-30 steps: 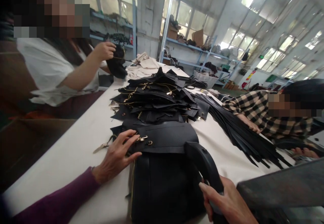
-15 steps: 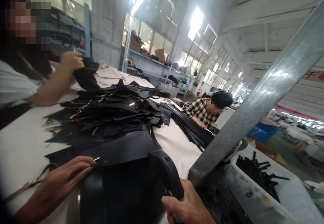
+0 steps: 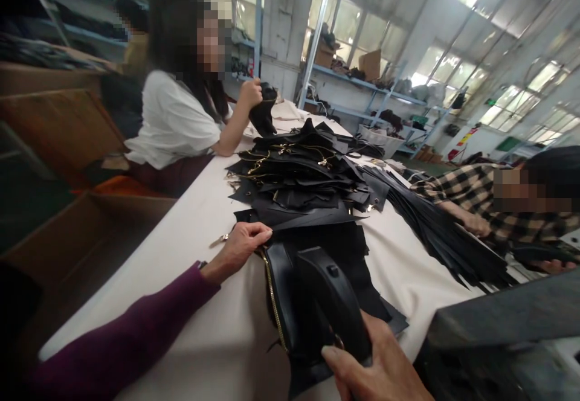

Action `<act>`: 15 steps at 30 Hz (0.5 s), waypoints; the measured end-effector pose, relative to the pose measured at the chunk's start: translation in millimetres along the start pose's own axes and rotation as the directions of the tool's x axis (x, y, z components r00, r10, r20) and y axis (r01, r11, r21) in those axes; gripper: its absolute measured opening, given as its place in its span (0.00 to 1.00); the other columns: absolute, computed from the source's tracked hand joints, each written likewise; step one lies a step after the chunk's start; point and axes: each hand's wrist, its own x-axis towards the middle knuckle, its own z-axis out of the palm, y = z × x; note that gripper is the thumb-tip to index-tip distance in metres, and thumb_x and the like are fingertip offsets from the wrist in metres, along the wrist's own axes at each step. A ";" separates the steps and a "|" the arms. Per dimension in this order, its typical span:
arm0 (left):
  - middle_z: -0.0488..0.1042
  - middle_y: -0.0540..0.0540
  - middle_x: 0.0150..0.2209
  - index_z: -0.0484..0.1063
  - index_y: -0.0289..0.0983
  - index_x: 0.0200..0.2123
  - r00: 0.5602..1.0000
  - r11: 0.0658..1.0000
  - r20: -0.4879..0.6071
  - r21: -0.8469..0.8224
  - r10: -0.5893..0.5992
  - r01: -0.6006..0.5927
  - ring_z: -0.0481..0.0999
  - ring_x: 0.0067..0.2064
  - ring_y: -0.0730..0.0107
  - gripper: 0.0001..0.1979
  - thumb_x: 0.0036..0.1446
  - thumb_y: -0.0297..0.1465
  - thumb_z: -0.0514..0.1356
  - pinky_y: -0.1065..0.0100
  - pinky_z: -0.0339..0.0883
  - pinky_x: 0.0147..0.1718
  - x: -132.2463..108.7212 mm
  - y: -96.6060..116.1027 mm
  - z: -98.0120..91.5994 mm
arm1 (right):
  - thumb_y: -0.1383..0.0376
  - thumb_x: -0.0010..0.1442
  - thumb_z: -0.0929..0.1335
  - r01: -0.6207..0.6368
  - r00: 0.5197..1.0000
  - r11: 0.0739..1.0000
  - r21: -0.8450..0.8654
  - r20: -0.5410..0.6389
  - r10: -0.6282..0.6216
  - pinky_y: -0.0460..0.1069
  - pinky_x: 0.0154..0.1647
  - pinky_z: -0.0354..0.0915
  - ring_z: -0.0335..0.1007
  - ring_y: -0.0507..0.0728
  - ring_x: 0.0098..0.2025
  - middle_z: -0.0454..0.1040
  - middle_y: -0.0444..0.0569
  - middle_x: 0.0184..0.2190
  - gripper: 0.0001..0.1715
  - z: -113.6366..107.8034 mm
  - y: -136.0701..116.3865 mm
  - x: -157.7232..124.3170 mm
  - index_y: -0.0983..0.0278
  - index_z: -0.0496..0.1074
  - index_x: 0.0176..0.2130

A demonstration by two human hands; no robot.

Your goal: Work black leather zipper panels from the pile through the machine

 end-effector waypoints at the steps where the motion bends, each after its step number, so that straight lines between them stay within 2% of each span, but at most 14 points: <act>1: 0.66 0.49 0.20 0.71 0.30 0.23 1.000 1.000 0.001 -0.010 0.002 -0.002 0.63 0.24 0.75 0.12 0.48 0.35 0.58 0.73 0.56 0.24 -1.0 1.3 0.2 | 0.50 0.56 0.62 0.037 0.999 0.999 0.027 0.027 -0.038 0.47 0.25 0.61 0.63 0.52 0.20 0.67 0.42 0.15 0.21 2.8 -6.9 6.2 0.66 0.66 0.34; 3: 0.67 0.49 0.21 0.71 0.30 0.23 1.000 1.000 0.014 -0.029 0.000 0.001 0.64 0.24 0.75 0.12 0.48 0.36 0.58 0.72 0.57 0.24 -3.3 4.4 0.8 | 0.55 0.58 0.63 0.107 0.992 0.991 0.081 0.059 -0.112 0.44 0.22 0.59 0.62 0.50 0.18 0.67 0.42 0.14 0.16 8.5 -17.8 17.3 0.66 0.65 0.30; 6: 0.68 0.49 0.21 0.71 0.31 0.24 0.995 0.997 0.095 -0.076 -0.019 0.027 0.65 0.24 0.74 0.13 0.49 0.37 0.58 0.72 0.58 0.25 -7.6 7.7 3.2 | 0.59 0.59 0.64 0.178 0.981 0.978 0.107 0.064 -0.185 0.44 0.23 0.61 0.63 0.50 0.19 0.67 0.41 0.15 0.14 15.6 -29.7 30.7 0.65 0.64 0.26; 10: 0.67 0.49 0.21 0.71 0.31 0.23 0.983 0.981 0.183 -0.185 -0.026 0.061 0.64 0.24 0.75 0.14 0.48 0.38 0.59 0.72 0.57 0.25 -9.9 2.3 8.8 | 0.56 0.60 0.63 0.187 0.982 0.978 0.095 -0.042 -0.184 0.44 0.23 0.60 0.64 0.50 0.20 0.67 0.41 0.16 0.16 12.0 -40.0 45.1 0.65 0.63 0.27; 15: 0.64 0.50 0.19 0.69 0.30 0.20 0.984 0.929 0.134 -0.336 -0.116 0.155 0.61 0.22 0.76 0.15 0.45 0.38 0.61 0.73 0.54 0.23 -5.1 -9.1 12.2 | 0.53 0.59 0.63 0.129 0.981 0.990 0.050 -0.150 -0.120 0.45 0.23 0.60 0.64 0.51 0.20 0.67 0.42 0.16 0.19 -9.0 -35.1 37.7 0.65 0.62 0.26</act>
